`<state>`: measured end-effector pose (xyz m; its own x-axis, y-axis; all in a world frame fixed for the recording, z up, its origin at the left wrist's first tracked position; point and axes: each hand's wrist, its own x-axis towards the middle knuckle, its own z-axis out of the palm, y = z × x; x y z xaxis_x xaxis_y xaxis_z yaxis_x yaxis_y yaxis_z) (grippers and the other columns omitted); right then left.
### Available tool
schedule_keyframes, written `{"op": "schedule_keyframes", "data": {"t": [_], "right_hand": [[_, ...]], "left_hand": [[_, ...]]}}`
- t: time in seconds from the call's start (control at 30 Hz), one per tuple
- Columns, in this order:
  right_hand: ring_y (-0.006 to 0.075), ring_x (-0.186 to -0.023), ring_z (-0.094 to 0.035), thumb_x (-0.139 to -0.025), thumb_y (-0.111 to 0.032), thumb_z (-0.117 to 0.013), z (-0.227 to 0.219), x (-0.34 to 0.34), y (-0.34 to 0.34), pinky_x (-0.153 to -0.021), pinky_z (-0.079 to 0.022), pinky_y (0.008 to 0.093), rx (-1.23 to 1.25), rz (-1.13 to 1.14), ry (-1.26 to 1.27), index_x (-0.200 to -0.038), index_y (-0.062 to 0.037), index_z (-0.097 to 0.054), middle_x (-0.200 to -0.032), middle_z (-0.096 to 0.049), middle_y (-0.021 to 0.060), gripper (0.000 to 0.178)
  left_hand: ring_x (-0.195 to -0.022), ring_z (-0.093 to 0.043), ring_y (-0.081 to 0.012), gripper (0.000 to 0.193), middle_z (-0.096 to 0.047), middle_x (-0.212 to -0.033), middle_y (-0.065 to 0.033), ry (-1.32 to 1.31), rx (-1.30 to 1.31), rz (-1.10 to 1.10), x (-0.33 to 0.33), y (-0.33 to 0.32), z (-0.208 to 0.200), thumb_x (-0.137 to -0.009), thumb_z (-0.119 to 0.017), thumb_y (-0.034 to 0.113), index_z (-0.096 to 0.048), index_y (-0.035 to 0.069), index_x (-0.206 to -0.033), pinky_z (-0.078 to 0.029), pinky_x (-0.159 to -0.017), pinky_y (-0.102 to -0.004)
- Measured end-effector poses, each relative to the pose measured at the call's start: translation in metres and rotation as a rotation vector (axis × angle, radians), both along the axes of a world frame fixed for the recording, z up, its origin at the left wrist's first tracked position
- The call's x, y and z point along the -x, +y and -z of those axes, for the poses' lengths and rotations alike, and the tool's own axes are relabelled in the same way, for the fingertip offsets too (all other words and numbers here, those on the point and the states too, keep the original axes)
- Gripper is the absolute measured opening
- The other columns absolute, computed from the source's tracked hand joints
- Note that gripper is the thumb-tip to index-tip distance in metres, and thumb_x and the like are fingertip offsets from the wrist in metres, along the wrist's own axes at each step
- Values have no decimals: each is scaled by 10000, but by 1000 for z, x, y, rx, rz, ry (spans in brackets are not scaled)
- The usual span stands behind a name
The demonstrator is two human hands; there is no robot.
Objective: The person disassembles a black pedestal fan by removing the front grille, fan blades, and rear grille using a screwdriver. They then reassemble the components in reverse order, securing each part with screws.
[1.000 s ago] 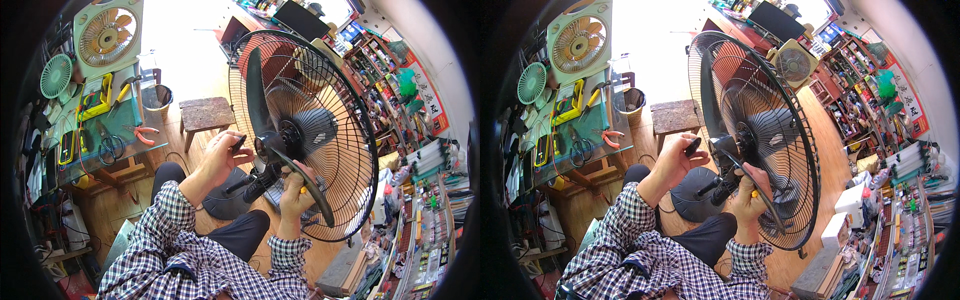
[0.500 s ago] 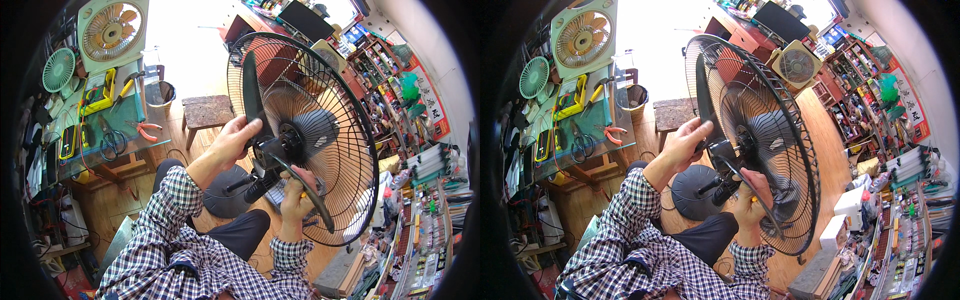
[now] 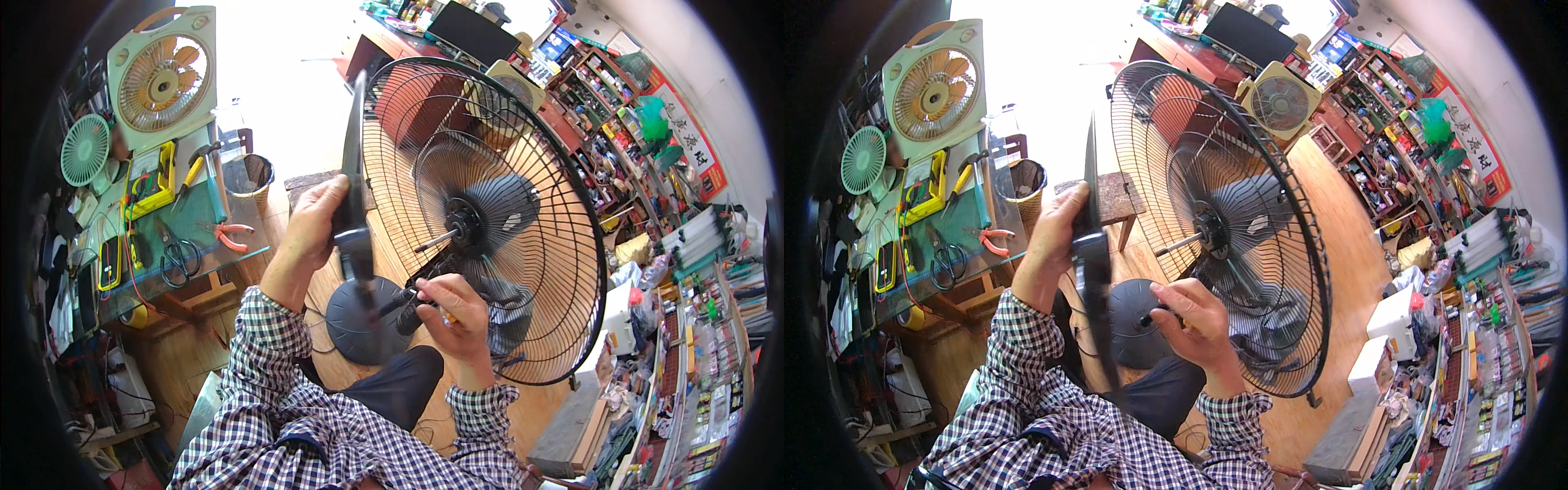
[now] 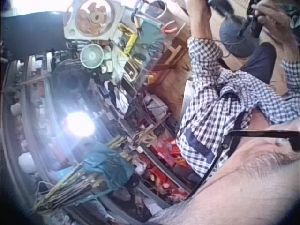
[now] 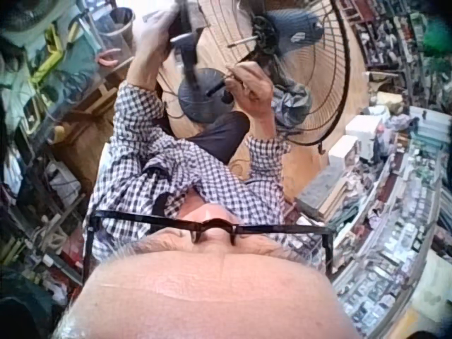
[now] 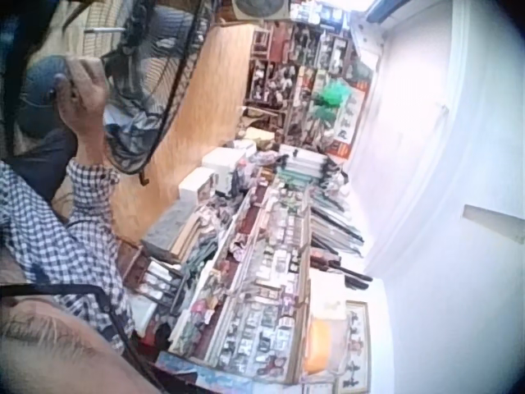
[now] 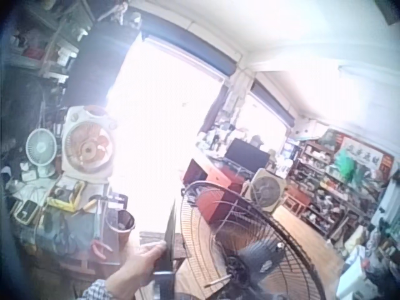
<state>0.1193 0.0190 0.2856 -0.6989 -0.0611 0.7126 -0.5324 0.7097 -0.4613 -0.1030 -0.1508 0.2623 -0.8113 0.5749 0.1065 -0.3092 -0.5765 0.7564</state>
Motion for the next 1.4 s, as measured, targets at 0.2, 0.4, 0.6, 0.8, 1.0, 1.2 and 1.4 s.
{"op": "schedule_keyframes", "data": {"t": [0.2,0.4,0.6,0.8,1.0,1.2,1.4], "right_hand": [[204,-944,-705,-1073,-184,-691,22,7,-20,-794,-581,318,242,1,-279,-1311,56,-713,-1058,-733,128,339],[230,-917,-766,-1044,-690,-589,52,-22,-26,-856,-592,320,965,-373,-950,-1564,110,-459,-1184,-742,184,962],[174,-1223,-650,-889,-206,-884,94,-61,-38,-1091,-508,329,944,-59,-1071,-1486,109,-552,-1379,-674,121,752],[267,-1222,-683,-803,-304,-958,142,-114,-45,-1045,-551,370,709,327,-1122,-1453,128,-550,-1337,-691,222,880],[382,-1233,-711,-748,-517,-952,147,-151,-64,-1050,-564,442,421,422,-1269,-1426,103,-575,-1314,-707,299,993],[446,-869,-758,-779,-517,-898,127,-179,-84,-781,-600,507,71,455,-1333,-1243,64,-635,-892,-759,252,788],[443,-790,-754,-810,-530,-855,115,-208,-103,-725,-606,517,-74,591,-1392,-1210,68,-647,-799,-741,257,748]], "left_hand": [[-809,-699,-86,346,-744,-979,-20,-33,-62,-116,-14,-6,22,-1168,-549,319,-698,7,-1178,-579,-711,-245],[-701,-527,-33,354,-589,-805,73,249,150,-401,-30,-16,98,-1169,-549,373,-719,80,-1064,-426,-617,-223],[-667,-404,-35,426,-466,-742,83,253,295,-175,-62,-11,179,-1177,-532,377,-612,62,-901,-341,-574,-244],[-699,-653,-241,506,-685,-723,-153,665,978,541,-68,-40,236,-1068,-665,402,-744,-66,-893,-526,-678,-425],[-828,-696,-238,373,-754,-915,-102,953,700,1328,-125,-33,169,-973,-793,386,-733,28,-1062,-543,-756,-374],[-911,-723,-222,323,-758,-983,-94,922,574,1036,-143,-26,135,-989,-819,271,-704,19,-1154,-566,-792,-358],[-938,-730,-235,328,-758,-1024,-133,853,673,777,-183,14,156,-979,-821,232,-689,-13,-1152,-574,-809,-367]]}}
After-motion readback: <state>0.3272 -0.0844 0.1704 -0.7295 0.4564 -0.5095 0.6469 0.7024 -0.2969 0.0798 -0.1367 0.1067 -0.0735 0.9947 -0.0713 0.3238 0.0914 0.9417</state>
